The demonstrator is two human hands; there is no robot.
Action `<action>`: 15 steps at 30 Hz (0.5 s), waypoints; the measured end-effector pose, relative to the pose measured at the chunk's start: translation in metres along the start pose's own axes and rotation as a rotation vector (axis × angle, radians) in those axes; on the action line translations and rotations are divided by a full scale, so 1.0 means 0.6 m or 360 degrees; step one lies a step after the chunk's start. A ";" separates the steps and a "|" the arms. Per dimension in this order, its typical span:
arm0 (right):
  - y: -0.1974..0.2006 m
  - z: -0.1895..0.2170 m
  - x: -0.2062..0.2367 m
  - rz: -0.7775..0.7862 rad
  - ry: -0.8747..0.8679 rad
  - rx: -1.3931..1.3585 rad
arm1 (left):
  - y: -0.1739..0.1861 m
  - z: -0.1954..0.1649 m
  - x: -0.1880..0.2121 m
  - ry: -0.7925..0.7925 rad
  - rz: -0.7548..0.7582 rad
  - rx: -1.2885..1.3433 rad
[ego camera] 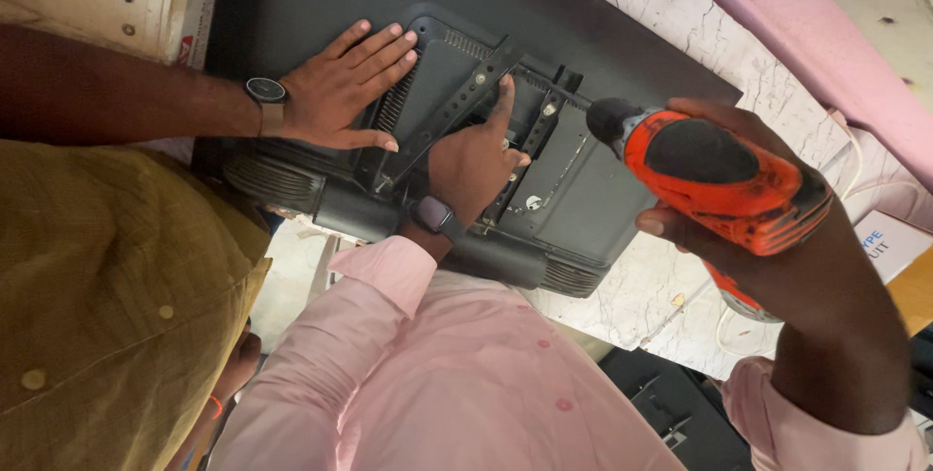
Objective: The person uses a cordless drill to fasten screws into the back of a television, securing a metal stand. They repeatedly pick up screws from a cardboard box and drive them into the TV's mounting points.
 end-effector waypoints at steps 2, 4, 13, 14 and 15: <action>0.001 0.001 -0.002 0.0016 -0.0028 0.0100 | -0.005 0.004 0.000 0.0020 0.0021 -0.0029; 0.002 0.007 -0.003 -0.0017 0.0009 0.0059 | -0.008 0.007 -0.002 0.0041 0.0036 -0.0046; -0.002 0.009 -0.011 0.0027 0.0061 -0.0028 | -0.013 0.010 -0.005 0.0026 -0.0003 -0.0033; -0.003 0.010 -0.011 0.0039 0.0069 -0.0050 | -0.012 0.011 -0.005 0.0024 -0.0009 -0.0025; -0.002 0.010 -0.011 0.0036 0.0069 -0.0013 | -0.012 0.010 -0.005 0.0022 -0.0015 -0.0017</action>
Point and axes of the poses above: each hand's wrist, its own x-axis away from the middle knuckle, its own y-axis out of the back of the hand, z = x × y, the point moved 10 cm from there along -x, towards the middle knuckle, and after that the axes turned 7 degrees about y, right-handed, at the moved point
